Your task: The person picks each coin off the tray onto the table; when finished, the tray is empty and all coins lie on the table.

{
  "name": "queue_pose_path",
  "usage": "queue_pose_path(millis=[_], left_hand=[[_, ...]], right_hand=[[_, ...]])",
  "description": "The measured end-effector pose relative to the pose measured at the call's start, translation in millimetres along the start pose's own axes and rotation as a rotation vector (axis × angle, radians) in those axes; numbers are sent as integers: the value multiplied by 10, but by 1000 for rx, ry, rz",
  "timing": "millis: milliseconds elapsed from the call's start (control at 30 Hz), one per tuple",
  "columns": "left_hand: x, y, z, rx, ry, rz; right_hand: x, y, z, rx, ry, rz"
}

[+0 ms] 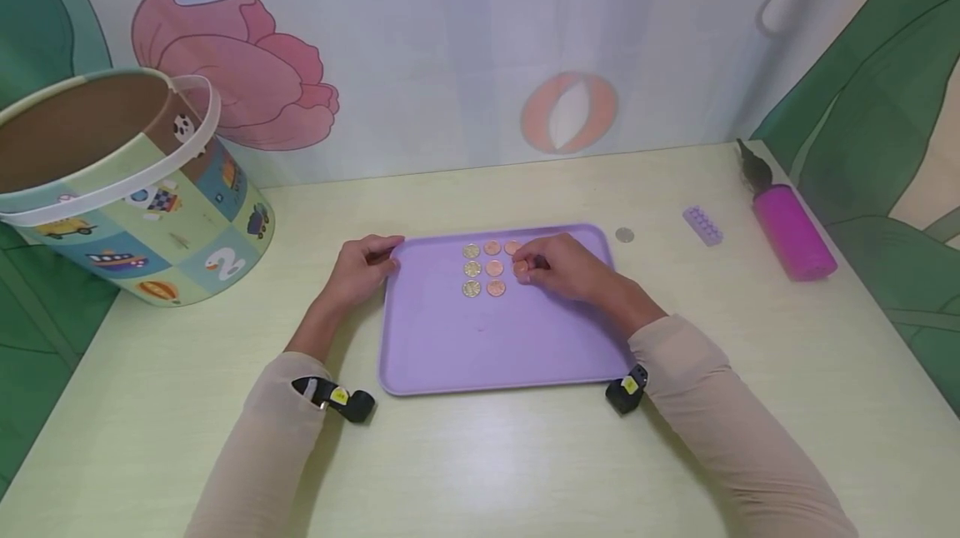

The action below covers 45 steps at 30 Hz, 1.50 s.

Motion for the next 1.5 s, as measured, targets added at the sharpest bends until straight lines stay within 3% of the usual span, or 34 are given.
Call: queue_pose_path(millis=[267,633,900,1300,1500], left_hand=[[4,-14,-10,2,0,0],[2,-21,-13,-5,-3,-2],[5,-29,-18,-4,1,-5],[9,-7,-2,0,1,-12],[5,4,6,-2,5,-11]], right_hand=[[-37,-19,39,36,29,-31],[-311,55,210,122,190,-42],[-526,291,403,231,321,-88],[-750,825,714,335,430,22],[-799,993,813,407,430,72]])
Point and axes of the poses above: each hand's wrist, its own z-axis away from the middle knuckle, its own x-axis out of the palm, y = z × x, the point moved 4 cm from there along -z, towards the middle knuckle, and after that the axes turned 8 degrees about z, right-handed, at the moved point
